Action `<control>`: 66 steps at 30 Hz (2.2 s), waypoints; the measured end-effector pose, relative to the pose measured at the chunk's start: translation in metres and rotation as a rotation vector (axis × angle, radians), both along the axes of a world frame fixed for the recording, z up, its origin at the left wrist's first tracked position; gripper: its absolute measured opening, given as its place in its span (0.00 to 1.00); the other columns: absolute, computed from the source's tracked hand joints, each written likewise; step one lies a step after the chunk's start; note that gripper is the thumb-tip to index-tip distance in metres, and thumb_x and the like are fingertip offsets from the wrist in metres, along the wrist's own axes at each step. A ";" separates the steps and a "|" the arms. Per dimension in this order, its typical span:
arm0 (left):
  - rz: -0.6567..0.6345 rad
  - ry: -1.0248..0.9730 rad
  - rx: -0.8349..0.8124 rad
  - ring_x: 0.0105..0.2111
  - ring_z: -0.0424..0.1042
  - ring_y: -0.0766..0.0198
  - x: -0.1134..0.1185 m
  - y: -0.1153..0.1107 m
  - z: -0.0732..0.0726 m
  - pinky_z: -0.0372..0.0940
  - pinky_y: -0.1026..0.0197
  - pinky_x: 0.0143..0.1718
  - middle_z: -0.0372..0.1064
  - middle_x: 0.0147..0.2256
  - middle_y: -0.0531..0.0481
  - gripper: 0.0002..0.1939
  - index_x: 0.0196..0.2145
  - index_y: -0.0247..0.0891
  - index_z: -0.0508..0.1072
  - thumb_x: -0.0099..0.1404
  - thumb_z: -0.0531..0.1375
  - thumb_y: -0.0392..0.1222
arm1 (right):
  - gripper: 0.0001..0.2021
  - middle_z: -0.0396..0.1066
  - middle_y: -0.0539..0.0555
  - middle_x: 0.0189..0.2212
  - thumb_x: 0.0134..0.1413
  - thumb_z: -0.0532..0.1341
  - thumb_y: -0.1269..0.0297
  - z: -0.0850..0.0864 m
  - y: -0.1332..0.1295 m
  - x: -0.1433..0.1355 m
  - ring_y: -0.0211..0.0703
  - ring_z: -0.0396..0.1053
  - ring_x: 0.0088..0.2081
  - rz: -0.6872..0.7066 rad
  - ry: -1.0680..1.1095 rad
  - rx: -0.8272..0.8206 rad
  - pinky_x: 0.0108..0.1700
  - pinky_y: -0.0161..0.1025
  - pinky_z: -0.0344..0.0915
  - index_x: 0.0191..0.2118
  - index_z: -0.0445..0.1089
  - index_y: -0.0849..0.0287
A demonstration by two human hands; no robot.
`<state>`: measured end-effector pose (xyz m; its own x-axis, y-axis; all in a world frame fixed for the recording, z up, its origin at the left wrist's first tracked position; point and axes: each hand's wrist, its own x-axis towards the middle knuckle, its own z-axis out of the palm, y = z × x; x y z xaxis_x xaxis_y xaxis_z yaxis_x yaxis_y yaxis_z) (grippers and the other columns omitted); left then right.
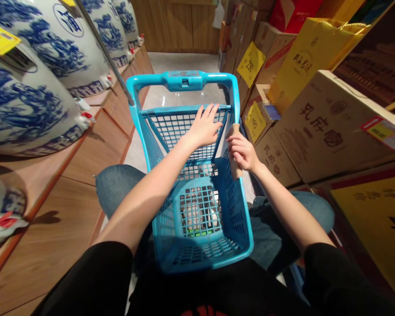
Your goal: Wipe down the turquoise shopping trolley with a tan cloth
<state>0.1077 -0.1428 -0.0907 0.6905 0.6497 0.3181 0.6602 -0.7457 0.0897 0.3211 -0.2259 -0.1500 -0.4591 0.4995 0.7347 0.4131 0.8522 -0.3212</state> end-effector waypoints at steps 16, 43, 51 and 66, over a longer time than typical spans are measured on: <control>-0.007 -0.080 -0.024 0.79 0.42 0.36 0.021 0.021 -0.013 0.34 0.26 0.77 0.43 0.79 0.41 0.19 0.52 0.38 0.83 0.66 0.62 0.35 | 0.35 0.75 0.59 0.31 0.73 0.42 0.37 0.006 0.019 0.016 0.60 0.73 0.57 -0.127 0.082 -0.134 0.64 0.61 0.69 0.21 0.67 0.50; -0.086 -0.153 0.040 0.78 0.48 0.42 0.001 0.017 -0.020 0.40 0.30 0.78 0.50 0.78 0.45 0.17 0.51 0.43 0.84 0.67 0.63 0.35 | 0.35 0.64 0.51 0.20 0.73 0.44 0.38 0.001 0.000 -0.005 0.49 0.67 0.32 -0.173 0.016 -0.072 0.58 0.62 0.63 0.19 0.63 0.53; -0.066 -0.161 -0.037 0.79 0.46 0.43 -0.003 0.006 -0.008 0.40 0.31 0.78 0.49 0.78 0.41 0.17 0.53 0.39 0.82 0.71 0.59 0.36 | 0.28 0.77 0.57 0.61 0.74 0.47 0.39 0.005 0.012 0.005 0.63 0.63 0.72 -0.164 -0.007 -0.121 0.74 0.68 0.55 0.43 0.79 0.50; -0.400 -0.208 -0.035 0.76 0.54 0.45 0.048 -0.057 -0.037 0.52 0.32 0.77 0.72 0.66 0.43 0.16 0.52 0.43 0.83 0.76 0.57 0.40 | 0.34 0.51 0.64 0.75 0.71 0.50 0.36 -0.063 0.045 0.039 0.59 0.69 0.67 -0.598 0.642 -0.296 0.65 0.61 0.72 0.74 0.56 0.46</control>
<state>0.1557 -0.2003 -0.1277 0.8129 0.3577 0.4596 0.2860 -0.9327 0.2199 0.3605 -0.1806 -0.2135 0.3866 0.7301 0.5635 0.4249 0.4012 -0.8114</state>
